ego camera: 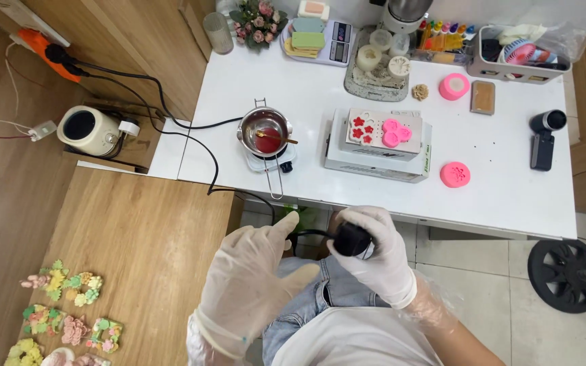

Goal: The person stirs red melted wax in a metal pitcher on a small hot plate, uses a heat gun to warm silicone flower-shaped molds on a scale, then spoons and pours the red wax from the pitcher into the mold cavities. At the end they take a pink silicone mold from a storage shelf and carry it back to the work table.

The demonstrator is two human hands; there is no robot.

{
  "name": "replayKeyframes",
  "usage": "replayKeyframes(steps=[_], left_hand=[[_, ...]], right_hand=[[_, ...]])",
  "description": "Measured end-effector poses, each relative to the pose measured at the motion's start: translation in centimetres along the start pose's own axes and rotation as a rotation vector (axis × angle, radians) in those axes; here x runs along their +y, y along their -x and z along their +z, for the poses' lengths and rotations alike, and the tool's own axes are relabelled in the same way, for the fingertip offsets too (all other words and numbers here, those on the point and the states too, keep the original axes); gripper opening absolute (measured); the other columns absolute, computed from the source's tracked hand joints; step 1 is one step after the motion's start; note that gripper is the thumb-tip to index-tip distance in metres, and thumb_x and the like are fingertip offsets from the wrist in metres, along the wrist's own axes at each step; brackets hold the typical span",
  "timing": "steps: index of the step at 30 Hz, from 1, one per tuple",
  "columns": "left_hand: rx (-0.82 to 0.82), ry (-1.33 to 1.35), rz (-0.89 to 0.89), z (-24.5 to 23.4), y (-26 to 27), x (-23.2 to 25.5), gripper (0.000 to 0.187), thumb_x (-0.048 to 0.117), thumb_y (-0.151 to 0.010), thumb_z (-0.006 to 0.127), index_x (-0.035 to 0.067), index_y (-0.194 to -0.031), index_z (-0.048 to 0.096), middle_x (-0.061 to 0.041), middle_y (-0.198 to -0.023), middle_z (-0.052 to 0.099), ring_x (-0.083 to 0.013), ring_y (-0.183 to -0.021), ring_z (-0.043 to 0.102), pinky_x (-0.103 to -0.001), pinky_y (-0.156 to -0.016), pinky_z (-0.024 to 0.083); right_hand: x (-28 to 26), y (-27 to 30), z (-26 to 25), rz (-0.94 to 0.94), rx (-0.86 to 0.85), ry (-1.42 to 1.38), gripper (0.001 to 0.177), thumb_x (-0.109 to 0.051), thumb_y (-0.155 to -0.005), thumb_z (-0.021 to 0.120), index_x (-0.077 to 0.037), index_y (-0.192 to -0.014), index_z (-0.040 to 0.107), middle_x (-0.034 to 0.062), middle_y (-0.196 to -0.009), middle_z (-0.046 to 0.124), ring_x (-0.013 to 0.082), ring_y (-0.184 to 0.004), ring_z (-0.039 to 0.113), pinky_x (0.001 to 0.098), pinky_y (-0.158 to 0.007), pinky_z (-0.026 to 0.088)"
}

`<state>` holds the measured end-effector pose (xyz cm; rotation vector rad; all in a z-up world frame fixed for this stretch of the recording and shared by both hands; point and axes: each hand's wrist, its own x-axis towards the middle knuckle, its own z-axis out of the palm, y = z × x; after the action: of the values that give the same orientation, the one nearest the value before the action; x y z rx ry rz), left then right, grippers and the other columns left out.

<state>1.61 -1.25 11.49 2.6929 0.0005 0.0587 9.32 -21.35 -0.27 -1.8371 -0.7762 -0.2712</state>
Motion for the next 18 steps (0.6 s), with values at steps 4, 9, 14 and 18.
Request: replayKeyframes(steps=[4,9,14,18], left_hand=[[0.041,0.209,-0.184,2.5,-1.4,-2.1,0.042,0.034,-0.086,0.07,0.012,-0.121,0.069,-0.002,-0.078,0.073,-0.0201,-0.074,0.07,-0.037,-0.085,0.052],[0.351,0.09,-0.074,1.9,-5.9,-5.2,0.019,0.027,-0.093,0.071,0.011,-0.103,0.073,-0.011,-0.076,0.069,-0.0308,-0.077,0.067,-0.045,-0.075,0.051],[0.556,0.016,0.079,0.5,-10.1,-8.0,0.022,0.021,-0.1,0.066,0.009,-0.118,0.067,-0.006,-0.092,0.071,-0.0248,-0.089,0.067,-0.041,-0.088,0.052],[0.698,-0.206,0.163,1.5,-12.2,-10.8,0.027,0.021,-0.101,0.067,0.008,-0.125,0.064,-0.004,-0.097,0.068,-0.0232,-0.095,0.064,-0.04,-0.1,0.047]], right_hand=[[3.0,-2.4,1.0,0.045,0.156,-0.1,0.056,0.009,-0.076,0.08,-0.008,-0.125,0.057,0.0088,-0.118,0.062,0.0194,-0.108,0.063,0.0348,-0.096,0.053],[4.8,-12.1,3.1,0.016,0.498,-0.637,0.044,0.014,-0.102,0.065,-0.003,-0.136,0.044,0.0098,-0.12,0.06,0.0151,-0.103,0.059,0.0289,-0.093,0.057],[5.4,-20.1,5.6,-0.085,0.547,-0.874,0.048,0.003,-0.105,0.066,-0.009,-0.145,0.042,0.0093,-0.117,0.061,0.0163,-0.094,0.061,0.0284,-0.085,0.055],[11.6,-22.7,9.1,-0.096,0.639,-0.727,0.042,-0.007,-0.111,0.076,-0.006,-0.14,0.045,0.0106,-0.113,0.063,0.0178,-0.087,0.062,0.031,-0.081,0.055]])
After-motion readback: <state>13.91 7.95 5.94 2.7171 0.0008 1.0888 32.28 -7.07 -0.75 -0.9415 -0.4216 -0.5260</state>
